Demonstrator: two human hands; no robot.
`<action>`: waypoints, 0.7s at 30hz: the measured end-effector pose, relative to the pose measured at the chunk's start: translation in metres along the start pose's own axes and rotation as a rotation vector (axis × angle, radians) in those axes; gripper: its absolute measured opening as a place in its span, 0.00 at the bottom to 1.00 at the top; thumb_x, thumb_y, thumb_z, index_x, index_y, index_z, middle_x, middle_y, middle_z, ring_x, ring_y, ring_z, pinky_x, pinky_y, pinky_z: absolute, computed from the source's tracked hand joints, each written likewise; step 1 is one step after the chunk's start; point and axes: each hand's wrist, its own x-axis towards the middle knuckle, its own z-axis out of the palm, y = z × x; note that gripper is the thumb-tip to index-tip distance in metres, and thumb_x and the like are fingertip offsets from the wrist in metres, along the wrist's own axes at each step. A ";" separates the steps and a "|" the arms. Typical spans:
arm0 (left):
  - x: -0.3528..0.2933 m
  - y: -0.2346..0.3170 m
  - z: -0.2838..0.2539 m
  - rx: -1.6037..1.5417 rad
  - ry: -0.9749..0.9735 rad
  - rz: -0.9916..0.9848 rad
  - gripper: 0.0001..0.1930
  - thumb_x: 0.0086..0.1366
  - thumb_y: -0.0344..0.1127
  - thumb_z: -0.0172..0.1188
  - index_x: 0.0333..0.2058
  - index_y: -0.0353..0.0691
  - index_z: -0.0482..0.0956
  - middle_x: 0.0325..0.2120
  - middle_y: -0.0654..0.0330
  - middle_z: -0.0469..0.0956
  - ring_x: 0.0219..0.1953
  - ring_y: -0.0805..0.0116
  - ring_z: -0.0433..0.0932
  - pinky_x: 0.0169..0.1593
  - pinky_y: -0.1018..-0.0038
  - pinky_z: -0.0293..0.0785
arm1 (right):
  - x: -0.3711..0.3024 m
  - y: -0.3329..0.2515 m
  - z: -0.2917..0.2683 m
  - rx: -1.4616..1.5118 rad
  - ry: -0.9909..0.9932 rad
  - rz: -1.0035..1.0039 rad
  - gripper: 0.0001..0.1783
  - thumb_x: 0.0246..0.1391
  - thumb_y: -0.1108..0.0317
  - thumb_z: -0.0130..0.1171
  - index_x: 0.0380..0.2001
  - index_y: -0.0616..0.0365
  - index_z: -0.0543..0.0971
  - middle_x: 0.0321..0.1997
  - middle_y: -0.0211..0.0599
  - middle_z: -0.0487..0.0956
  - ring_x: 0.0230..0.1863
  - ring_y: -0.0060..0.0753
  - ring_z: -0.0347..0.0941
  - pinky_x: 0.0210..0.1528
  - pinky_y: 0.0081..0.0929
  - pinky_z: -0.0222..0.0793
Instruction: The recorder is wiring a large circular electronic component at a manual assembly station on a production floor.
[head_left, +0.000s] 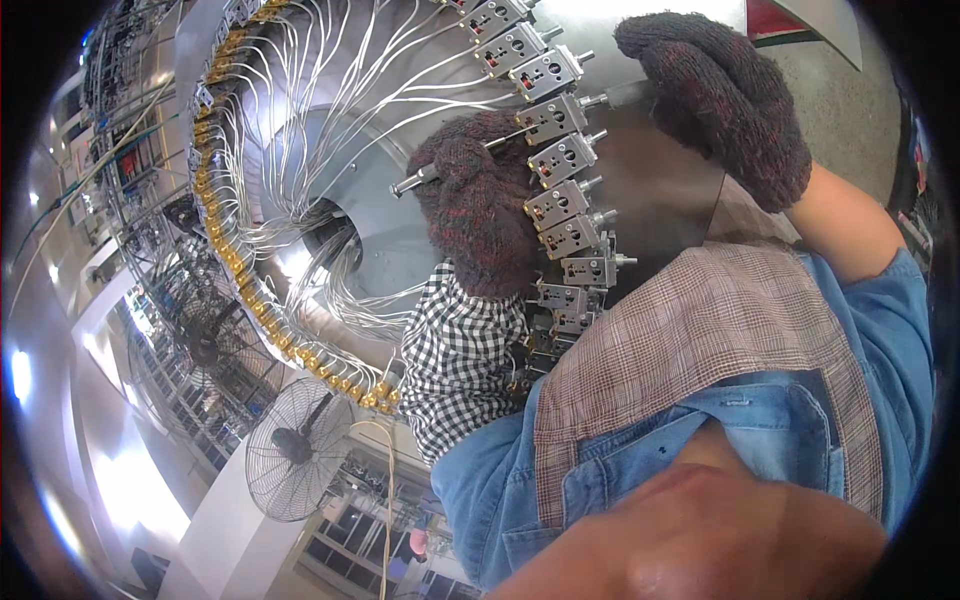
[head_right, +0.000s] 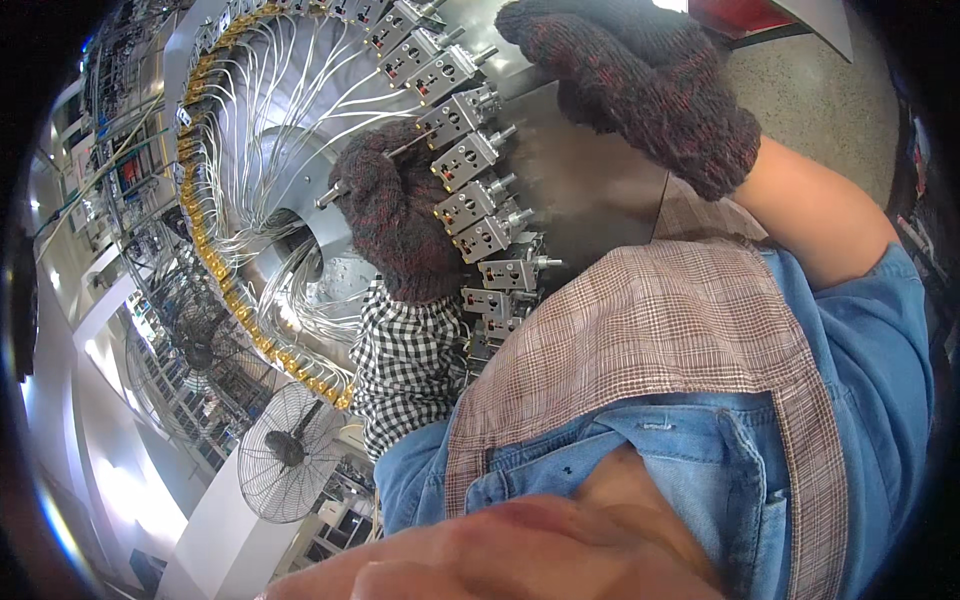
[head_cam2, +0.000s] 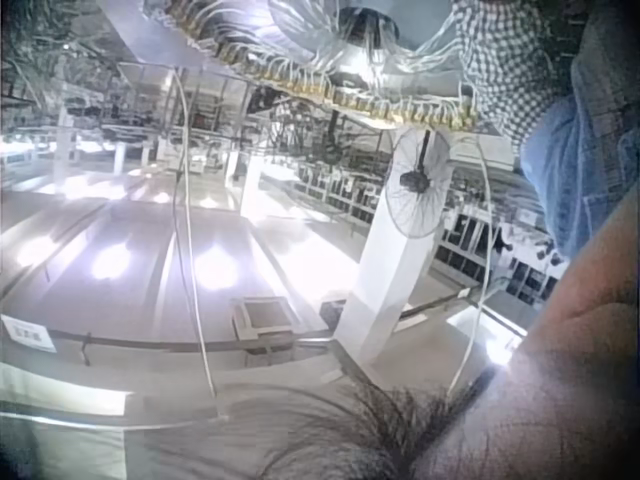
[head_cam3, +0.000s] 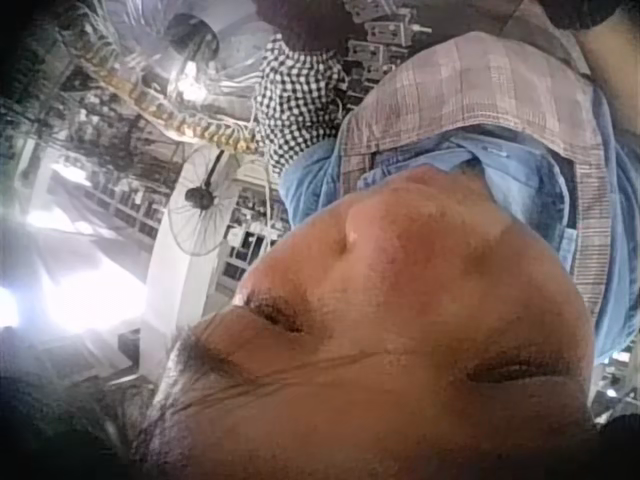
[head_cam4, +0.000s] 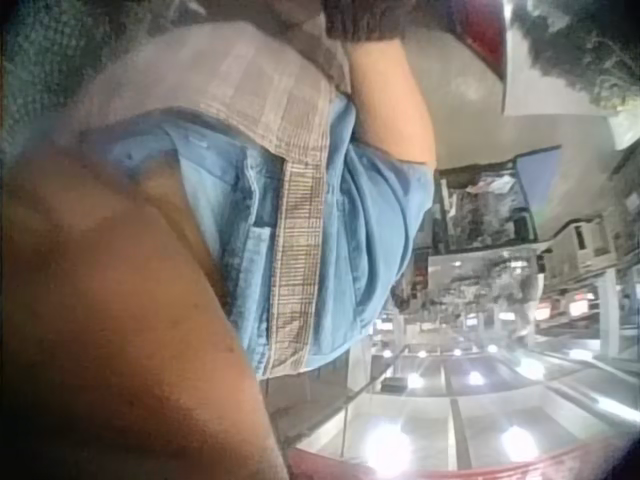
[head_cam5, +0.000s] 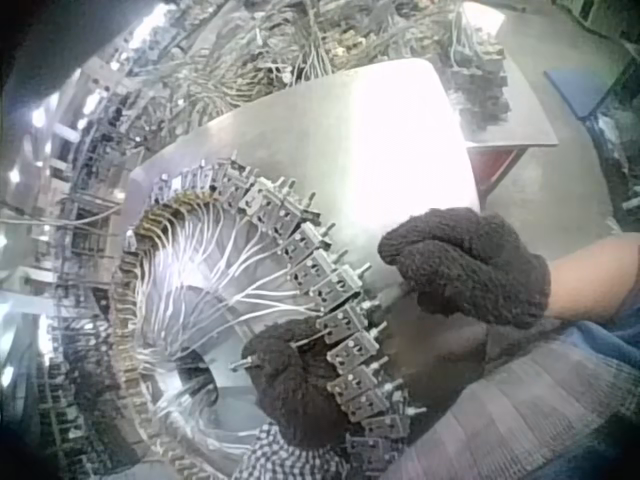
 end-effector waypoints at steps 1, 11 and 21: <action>0.001 0.001 0.003 -0.001 0.001 0.000 0.17 0.65 0.39 0.35 0.34 0.30 0.68 0.29 0.51 0.73 0.31 0.62 0.76 0.33 0.71 0.76 | 0.001 -0.002 0.001 -0.013 0.024 0.001 0.13 0.51 0.67 0.51 0.41 0.60 0.71 0.25 0.32 0.71 0.23 0.20 0.67 0.22 0.16 0.63; 0.005 0.010 0.002 -0.455 -0.005 -0.066 0.19 0.62 0.45 0.41 0.34 0.32 0.68 0.30 0.51 0.72 0.31 0.62 0.75 0.33 0.72 0.75 | 0.003 0.001 0.000 -0.034 0.022 -0.022 0.16 0.52 0.68 0.50 0.44 0.60 0.68 0.24 0.33 0.72 0.24 0.21 0.68 0.24 0.17 0.64; 0.008 0.002 -0.007 -0.476 -0.043 -0.039 0.17 0.60 0.38 0.45 0.37 0.27 0.66 0.32 0.46 0.72 0.35 0.58 0.74 0.38 0.67 0.74 | 0.004 0.004 -0.009 -0.219 -0.066 -0.211 0.20 0.51 0.71 0.50 0.48 0.61 0.64 0.27 0.36 0.72 0.27 0.22 0.68 0.27 0.18 0.65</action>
